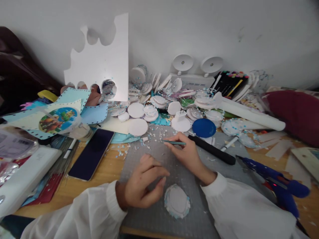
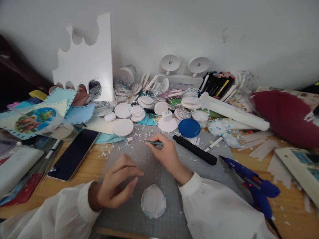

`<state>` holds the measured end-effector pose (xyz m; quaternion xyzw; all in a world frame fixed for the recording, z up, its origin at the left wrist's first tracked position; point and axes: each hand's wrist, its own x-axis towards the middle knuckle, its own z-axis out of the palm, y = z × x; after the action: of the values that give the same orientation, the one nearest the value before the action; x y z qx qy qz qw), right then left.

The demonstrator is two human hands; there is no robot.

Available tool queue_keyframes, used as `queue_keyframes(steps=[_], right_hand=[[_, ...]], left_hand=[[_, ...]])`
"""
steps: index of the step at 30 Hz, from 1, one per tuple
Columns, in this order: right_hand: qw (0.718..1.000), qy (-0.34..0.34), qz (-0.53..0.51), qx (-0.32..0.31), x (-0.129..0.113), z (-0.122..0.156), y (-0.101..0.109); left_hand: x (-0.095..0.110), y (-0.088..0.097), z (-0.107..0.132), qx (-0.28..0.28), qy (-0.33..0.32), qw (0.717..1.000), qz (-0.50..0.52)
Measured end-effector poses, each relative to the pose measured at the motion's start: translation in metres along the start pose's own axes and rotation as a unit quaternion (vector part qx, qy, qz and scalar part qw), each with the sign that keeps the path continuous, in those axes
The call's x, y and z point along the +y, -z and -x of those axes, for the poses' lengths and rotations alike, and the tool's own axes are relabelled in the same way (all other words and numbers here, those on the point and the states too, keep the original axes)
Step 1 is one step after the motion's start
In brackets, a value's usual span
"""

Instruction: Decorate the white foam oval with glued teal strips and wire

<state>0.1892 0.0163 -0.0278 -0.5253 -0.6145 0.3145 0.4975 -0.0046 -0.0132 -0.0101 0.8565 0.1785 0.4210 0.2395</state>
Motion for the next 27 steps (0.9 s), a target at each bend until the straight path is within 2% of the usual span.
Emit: queue_keyframes(steps=[3,10,15,18,21,23,25,27], right_hand=[[1.0,-0.005,0.012,-0.009,0.004,-0.005,-0.007],[0.999,-0.019,0.029,0.003,0.006,-0.003,-0.008],[0.999,-0.032,0.003,0.019,0.002,-0.004,-0.011],[0.998,-0.047,-0.024,0.031,-0.004,-0.004,-0.004],[0.996,-0.061,-0.047,0.048,-0.011,0.002,0.011],[0.991,-0.079,-0.1,0.05,-0.015,0.011,0.022],[0.974,-0.117,-0.194,0.032,-0.019,0.023,0.032],[0.944,-0.165,-0.285,0.006,-0.021,0.035,0.038]], left_hand=[[0.001,0.001,-0.002,-0.006,-0.013,1.0,-0.008],[0.002,0.001,-0.004,-0.014,-0.042,0.999,-0.013],[0.001,-0.001,-0.003,-0.017,-0.041,0.999,-0.014],[0.001,0.0,-0.003,-0.012,-0.034,0.999,-0.013],[0.002,0.002,-0.004,0.001,-0.007,1.0,0.003],[0.003,0.002,-0.004,0.016,0.034,0.999,0.023],[0.004,0.0,-0.004,0.037,0.084,0.995,0.044],[0.002,-0.001,-0.005,0.053,0.127,0.989,0.063]])
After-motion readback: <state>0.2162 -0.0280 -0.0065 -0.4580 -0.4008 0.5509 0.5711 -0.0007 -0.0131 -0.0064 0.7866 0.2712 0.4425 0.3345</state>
